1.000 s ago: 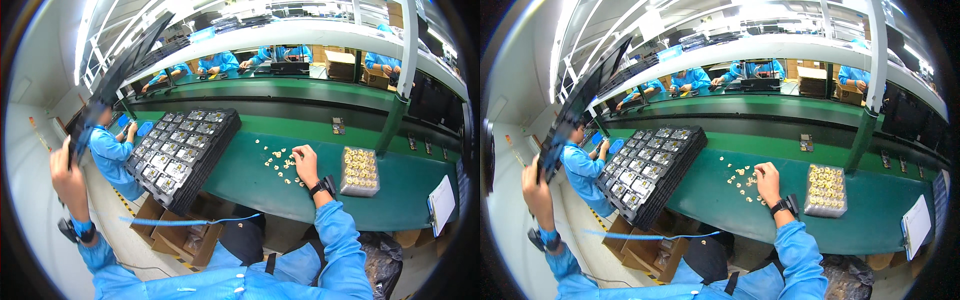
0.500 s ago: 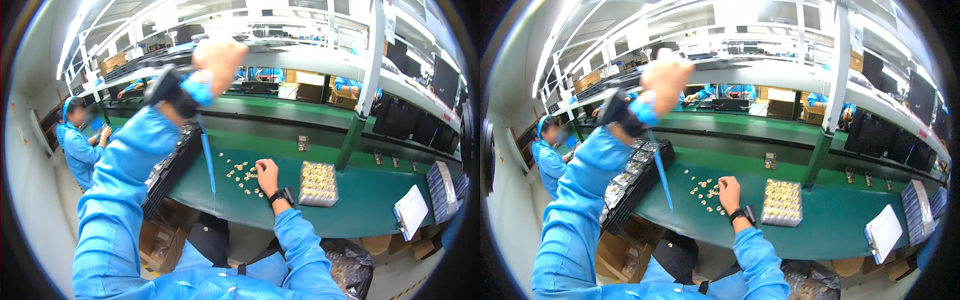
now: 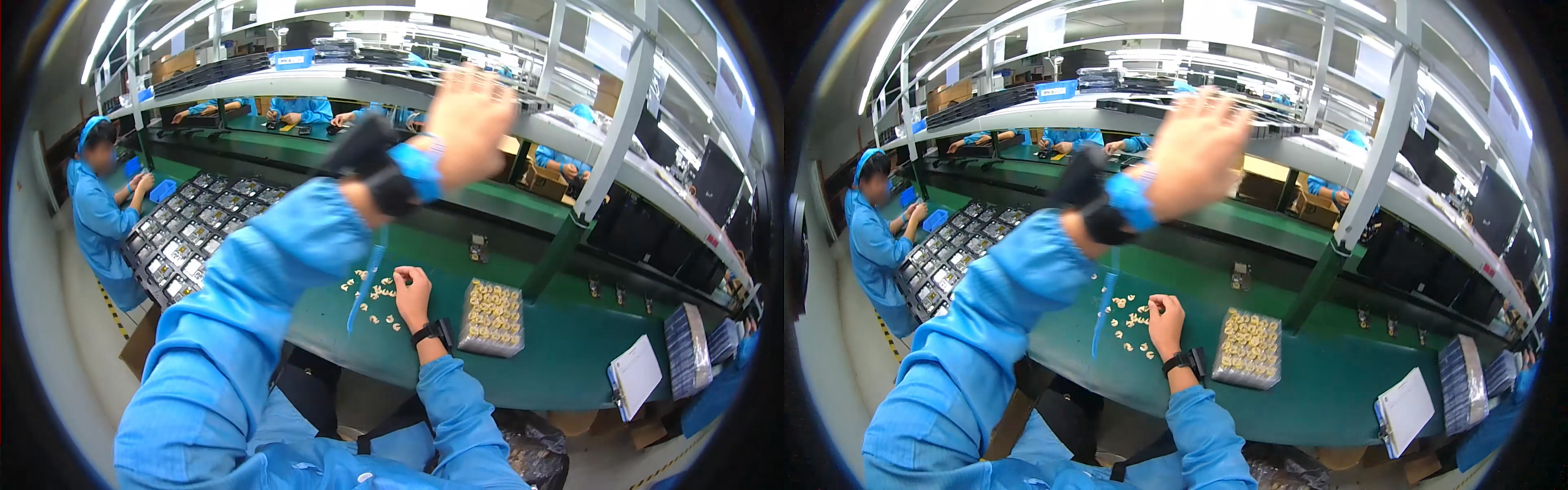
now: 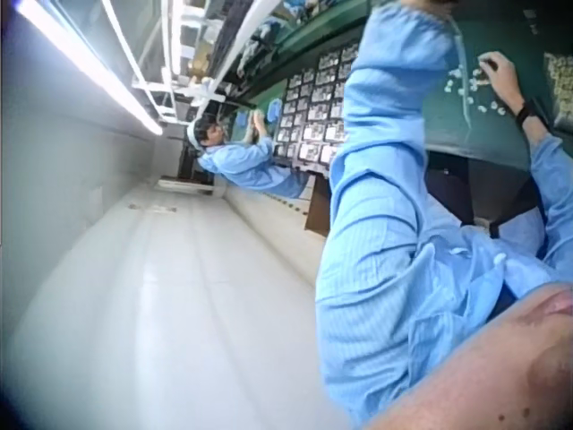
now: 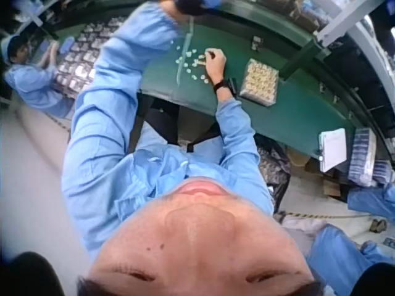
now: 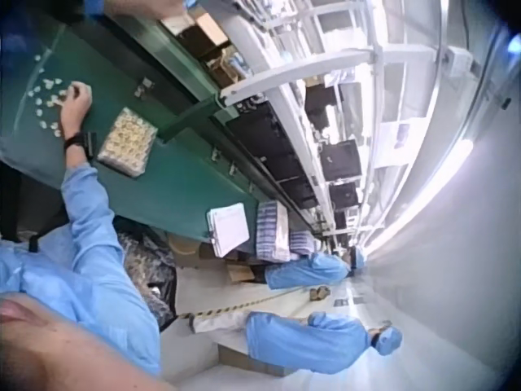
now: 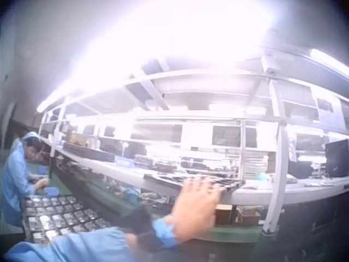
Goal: Assembling small yellow circular components onto electronic circuit boards at a factory workstation.
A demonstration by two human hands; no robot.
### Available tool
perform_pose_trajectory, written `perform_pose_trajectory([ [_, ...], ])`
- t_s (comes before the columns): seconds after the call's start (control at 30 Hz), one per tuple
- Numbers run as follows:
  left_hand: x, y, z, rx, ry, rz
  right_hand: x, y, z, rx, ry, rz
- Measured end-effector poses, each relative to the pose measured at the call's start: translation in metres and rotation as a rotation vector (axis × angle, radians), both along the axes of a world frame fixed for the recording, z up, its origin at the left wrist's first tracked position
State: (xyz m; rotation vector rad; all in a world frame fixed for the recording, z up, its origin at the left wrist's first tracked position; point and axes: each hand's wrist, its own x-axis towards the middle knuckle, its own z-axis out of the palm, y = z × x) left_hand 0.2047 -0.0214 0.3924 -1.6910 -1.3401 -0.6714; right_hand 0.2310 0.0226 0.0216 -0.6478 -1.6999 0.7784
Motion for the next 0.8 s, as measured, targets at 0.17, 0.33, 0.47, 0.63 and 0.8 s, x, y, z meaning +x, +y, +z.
perform_pose_trajectory([
  [0.17, -0.112, 0.031, 0.005, 0.025, 0.02, -0.147, -0.004, 0.002, -0.005, -0.016, -0.039, -0.013],
  [0.33, -0.155, 0.056, 0.012, -0.012, -0.032, -0.135, -0.002, -0.003, -0.006, -0.035, -0.046, 0.003],
  [0.47, -0.168, 0.046, 0.022, -0.042, 0.139, 0.045, 0.002, 0.0, -0.005, -0.05, -0.028, -0.033],
  [0.63, -0.205, 0.016, 0.028, 0.029, 0.18, 0.106, -0.003, -0.001, -0.007, -0.07, -0.033, -0.01],
  [0.8, -0.201, 0.009, 0.032, 0.089, 0.09, 0.252, -0.004, 0.0, -0.009, -0.072, -0.035, 0.005],
])
